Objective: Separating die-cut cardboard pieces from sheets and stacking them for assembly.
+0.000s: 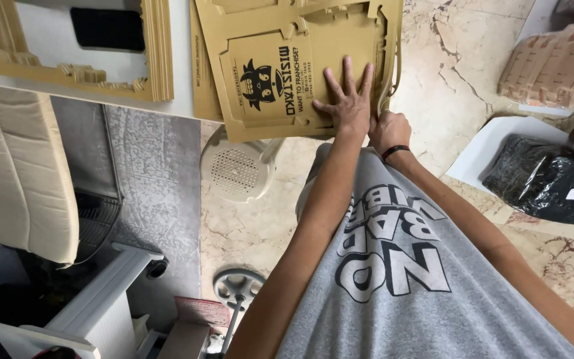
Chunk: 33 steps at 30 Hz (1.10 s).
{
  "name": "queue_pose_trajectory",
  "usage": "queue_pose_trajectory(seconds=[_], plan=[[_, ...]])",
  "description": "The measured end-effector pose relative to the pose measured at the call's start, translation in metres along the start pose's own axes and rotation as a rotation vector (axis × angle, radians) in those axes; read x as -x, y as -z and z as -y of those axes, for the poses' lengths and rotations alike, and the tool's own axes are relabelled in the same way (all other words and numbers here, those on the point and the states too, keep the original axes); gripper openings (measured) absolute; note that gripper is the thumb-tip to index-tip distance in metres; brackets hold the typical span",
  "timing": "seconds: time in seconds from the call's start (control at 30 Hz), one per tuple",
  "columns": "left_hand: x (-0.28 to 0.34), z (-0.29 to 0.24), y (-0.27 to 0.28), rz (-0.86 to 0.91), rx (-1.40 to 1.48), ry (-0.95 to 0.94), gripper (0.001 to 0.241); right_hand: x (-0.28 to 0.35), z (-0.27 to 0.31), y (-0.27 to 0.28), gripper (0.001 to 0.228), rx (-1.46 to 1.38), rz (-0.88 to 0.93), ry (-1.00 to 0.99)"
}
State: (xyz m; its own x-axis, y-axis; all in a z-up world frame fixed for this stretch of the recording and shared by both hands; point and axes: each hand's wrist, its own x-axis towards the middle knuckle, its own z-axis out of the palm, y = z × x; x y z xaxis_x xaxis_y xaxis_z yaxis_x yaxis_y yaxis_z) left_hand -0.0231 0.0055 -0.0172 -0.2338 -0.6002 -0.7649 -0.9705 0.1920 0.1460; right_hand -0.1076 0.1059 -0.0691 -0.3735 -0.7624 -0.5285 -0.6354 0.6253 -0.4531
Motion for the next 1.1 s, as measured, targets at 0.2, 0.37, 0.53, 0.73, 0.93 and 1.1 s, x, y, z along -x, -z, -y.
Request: queue_pose_trajectory(seconds=[0.2,0.37,0.53,0.73,0.93,1.1], plan=[[0.003,-0.002,0.006,0.013,0.013,-0.002,0.107,-0.012,-0.012,-0.004,0.055,-0.248,0.049,-0.225],[0.002,-0.002,0.007,0.003,-0.026,0.005,0.11,-0.009,-0.011,-0.003,0.052,-0.004,0.013,-0.066],[0.009,-0.004,0.015,0.021,-0.026,0.004,0.108,0.004,0.008,0.017,0.052,-0.542,0.082,-0.34],[0.001,-0.003,0.013,0.047,-0.021,-0.008,0.104,-0.003,-0.011,-0.002,0.051,0.026,0.024,-0.059],[0.008,0.01,0.019,-0.148,0.028,0.169,0.122,-0.012,-0.019,-0.013,0.051,0.236,0.081,0.005],[0.001,0.009,0.027,-0.053,0.201,0.274,0.132,-0.004,-0.013,-0.009,0.034,0.365,0.092,0.118]])
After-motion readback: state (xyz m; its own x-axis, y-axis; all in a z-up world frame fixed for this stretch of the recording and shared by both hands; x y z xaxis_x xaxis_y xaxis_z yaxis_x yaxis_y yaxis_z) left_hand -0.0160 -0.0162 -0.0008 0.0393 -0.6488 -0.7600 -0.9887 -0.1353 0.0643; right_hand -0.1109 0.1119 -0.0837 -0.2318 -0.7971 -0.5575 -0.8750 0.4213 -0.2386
